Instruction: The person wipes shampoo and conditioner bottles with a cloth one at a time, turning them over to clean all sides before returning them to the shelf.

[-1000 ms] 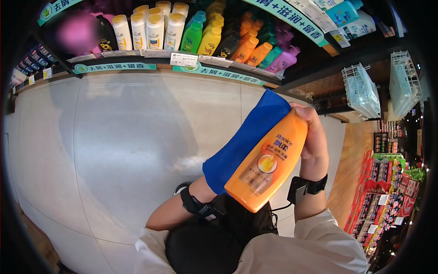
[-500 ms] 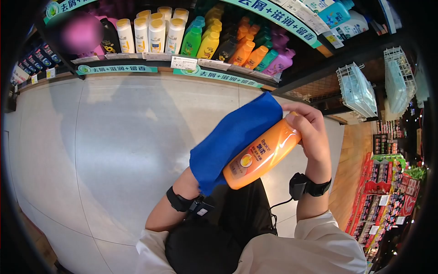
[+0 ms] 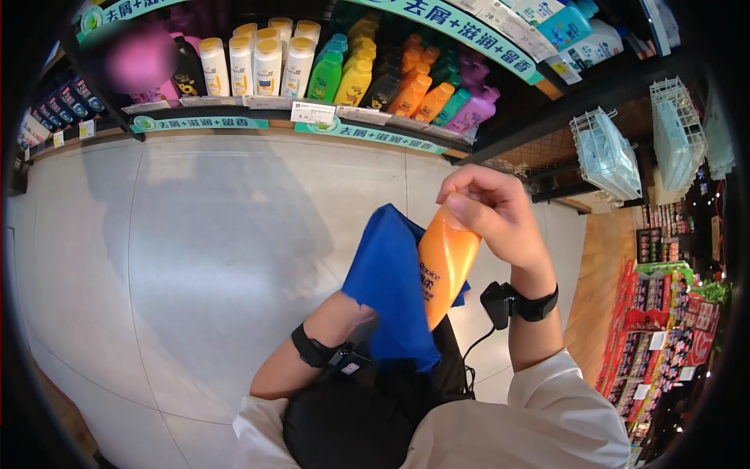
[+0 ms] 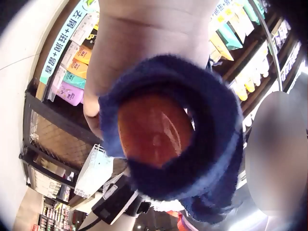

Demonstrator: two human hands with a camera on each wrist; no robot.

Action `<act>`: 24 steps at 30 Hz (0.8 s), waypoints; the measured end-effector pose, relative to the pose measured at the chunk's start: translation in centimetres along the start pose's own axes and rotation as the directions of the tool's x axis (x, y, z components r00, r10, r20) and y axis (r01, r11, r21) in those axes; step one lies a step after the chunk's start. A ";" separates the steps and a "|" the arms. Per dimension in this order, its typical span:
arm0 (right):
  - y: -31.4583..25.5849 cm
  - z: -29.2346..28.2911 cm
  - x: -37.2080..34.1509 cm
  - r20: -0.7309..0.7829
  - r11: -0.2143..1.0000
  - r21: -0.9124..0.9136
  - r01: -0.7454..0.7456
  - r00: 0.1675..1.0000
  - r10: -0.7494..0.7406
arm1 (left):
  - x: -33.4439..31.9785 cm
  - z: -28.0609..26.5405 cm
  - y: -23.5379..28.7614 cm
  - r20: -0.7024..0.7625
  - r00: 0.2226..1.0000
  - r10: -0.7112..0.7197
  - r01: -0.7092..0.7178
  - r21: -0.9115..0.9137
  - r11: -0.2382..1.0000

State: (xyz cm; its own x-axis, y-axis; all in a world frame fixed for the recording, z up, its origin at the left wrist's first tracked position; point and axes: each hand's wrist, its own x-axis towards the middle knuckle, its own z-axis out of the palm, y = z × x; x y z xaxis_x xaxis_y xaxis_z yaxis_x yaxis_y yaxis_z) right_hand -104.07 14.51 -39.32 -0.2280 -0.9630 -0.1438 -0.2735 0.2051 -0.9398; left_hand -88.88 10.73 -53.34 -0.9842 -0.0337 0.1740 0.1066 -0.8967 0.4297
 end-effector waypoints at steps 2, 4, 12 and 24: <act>-0.5 -0.1 -0.6 -0.044 0.999 -0.017 -0.046 0.998 0.045 | -0.4 -0.2 0.0 -0.092 0.996 0.009 -0.015 -0.064 0.998; -0.8 -0.4 -1.1 -0.042 0.996 -0.056 -0.070 0.997 0.068 | -0.7 -0.3 0.0 -0.181 0.983 0.008 -0.031 -0.129 0.991; -0.2 -0.7 -2.8 -0.139 0.994 -0.011 -0.109 0.985 0.106 | -1.5 1.0 1.2 -0.487 0.872 -0.050 -0.128 -0.327 0.936; 1.1 -1.4 -2.4 -0.178 0.991 -0.084 -0.107 0.980 0.091 | -0.1 -0.9 0.6 -0.001 0.979 0.202 -0.187 0.373 0.909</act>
State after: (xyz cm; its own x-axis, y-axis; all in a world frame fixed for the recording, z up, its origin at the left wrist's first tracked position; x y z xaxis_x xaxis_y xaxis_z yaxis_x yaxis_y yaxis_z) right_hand -105.13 17.29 -39.53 -0.4148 -0.8937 -0.1710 -0.3248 0.3210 -0.8897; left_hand -88.86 9.80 -53.91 -0.9426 -0.2147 0.2559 0.3336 -0.6442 0.6883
